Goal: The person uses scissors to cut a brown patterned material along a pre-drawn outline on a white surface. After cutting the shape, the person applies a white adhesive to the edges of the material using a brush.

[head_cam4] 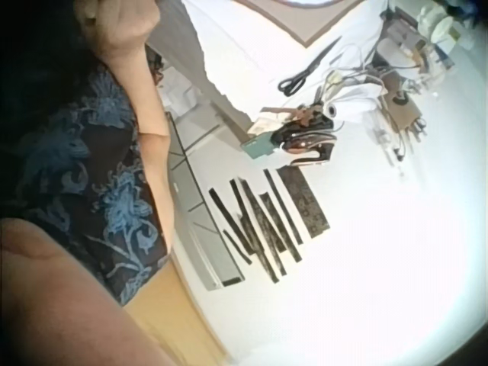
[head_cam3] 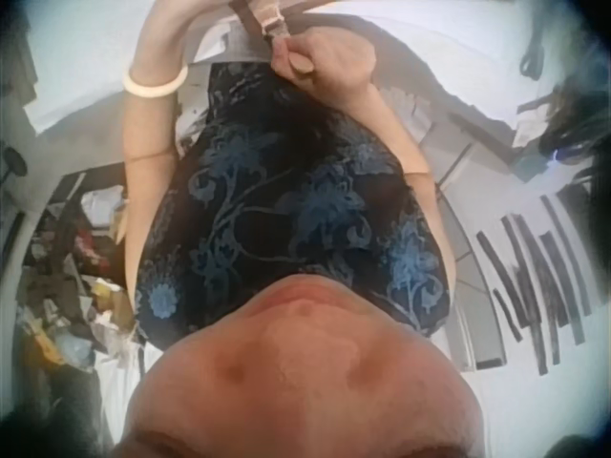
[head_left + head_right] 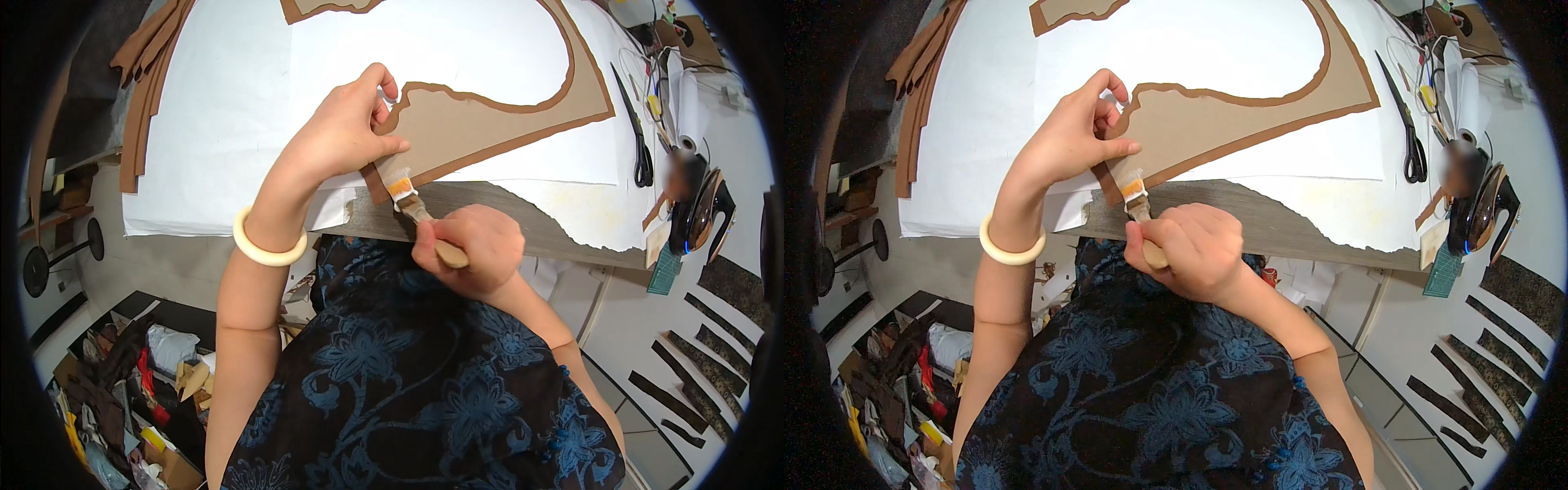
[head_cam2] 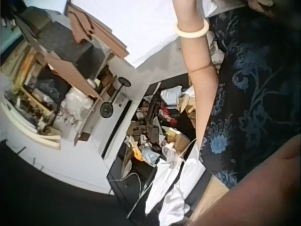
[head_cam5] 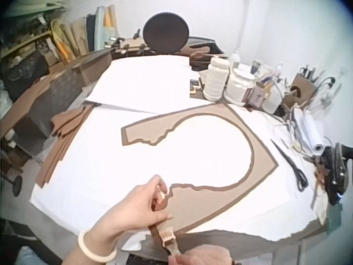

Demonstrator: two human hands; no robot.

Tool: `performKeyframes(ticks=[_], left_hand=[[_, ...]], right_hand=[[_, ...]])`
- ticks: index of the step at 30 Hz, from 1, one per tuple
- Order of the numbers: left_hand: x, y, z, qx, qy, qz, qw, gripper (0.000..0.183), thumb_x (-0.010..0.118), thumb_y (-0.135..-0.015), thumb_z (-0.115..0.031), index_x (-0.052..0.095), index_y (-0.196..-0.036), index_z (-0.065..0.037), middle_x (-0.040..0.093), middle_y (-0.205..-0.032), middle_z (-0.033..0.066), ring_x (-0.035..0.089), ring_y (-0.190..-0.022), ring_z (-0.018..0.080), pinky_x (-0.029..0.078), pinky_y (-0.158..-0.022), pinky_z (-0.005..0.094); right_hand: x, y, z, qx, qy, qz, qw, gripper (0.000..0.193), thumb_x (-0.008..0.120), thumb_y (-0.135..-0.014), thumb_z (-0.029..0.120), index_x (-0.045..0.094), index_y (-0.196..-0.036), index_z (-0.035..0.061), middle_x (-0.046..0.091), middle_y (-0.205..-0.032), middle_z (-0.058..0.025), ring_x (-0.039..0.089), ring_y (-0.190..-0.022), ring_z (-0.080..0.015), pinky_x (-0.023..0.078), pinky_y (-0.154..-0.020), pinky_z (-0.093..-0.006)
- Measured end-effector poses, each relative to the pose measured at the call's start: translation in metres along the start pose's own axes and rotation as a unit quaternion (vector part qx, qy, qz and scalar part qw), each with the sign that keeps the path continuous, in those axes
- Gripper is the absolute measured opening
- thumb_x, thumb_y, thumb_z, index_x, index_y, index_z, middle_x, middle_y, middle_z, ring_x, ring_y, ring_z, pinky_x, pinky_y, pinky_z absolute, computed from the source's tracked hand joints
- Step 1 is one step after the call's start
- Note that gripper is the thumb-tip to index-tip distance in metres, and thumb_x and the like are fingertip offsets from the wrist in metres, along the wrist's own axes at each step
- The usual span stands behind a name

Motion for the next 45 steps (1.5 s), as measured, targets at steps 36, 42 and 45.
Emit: performKeyframes(ticks=[36,42,45], left_hand=[[0.0,-0.004,-0.003,-0.023,-0.002,0.028,0.999,0.052,0.09,-0.082,-0.007,0.049,-0.113,-0.009,0.059,-0.075,-0.0019,0.054,-0.069,0.0077,0.046,-0.064,0.0244],[0.0,-0.005,-0.004,-0.023,0.001,0.019,1.0,0.051,0.091,-0.078,-0.01,0.053,-0.11,-0.006,0.06,-0.071,0.002,0.057,-0.066,0.0121,0.049,-0.062,0.0289],[0.0,-0.005,-0.005,-0.018,0.003,0.022,1.0,0.047,0.089,-0.08,-0.008,0.052,-0.109,-0.009,0.055,-0.068,0.0,0.053,-0.064,0.0109,0.045,-0.061,0.0281]], right_hand=[[-0.017,0.004,-0.013,0.048,0.025,-0.081,0.995,0.019,0.084,-0.083,0.004,0.065,-0.082,0.0065,0.061,-0.065,-0.0052,0.062,-0.055,-0.0225,0.049,-0.051,-0.0331],[-0.027,-0.001,-0.02,0.074,0.047,-0.054,0.995,0.02,0.085,-0.083,0.003,0.065,-0.082,0.0068,0.062,-0.066,-0.0056,0.062,-0.054,-0.0225,0.048,-0.051,-0.0332],[-0.031,0.0,-0.029,0.091,0.049,-0.03,0.994,0.02,0.085,-0.083,0.003,0.065,-0.08,0.0066,0.062,-0.066,-0.0059,0.061,-0.054,-0.022,0.048,-0.05,-0.0324]])
Point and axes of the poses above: each hand's wrist, its own y-axis away from the middle knuckle, its own x-axis out of the palm, z = x × y, the point moved 5 cm from there along -y, towards the middle knuckle
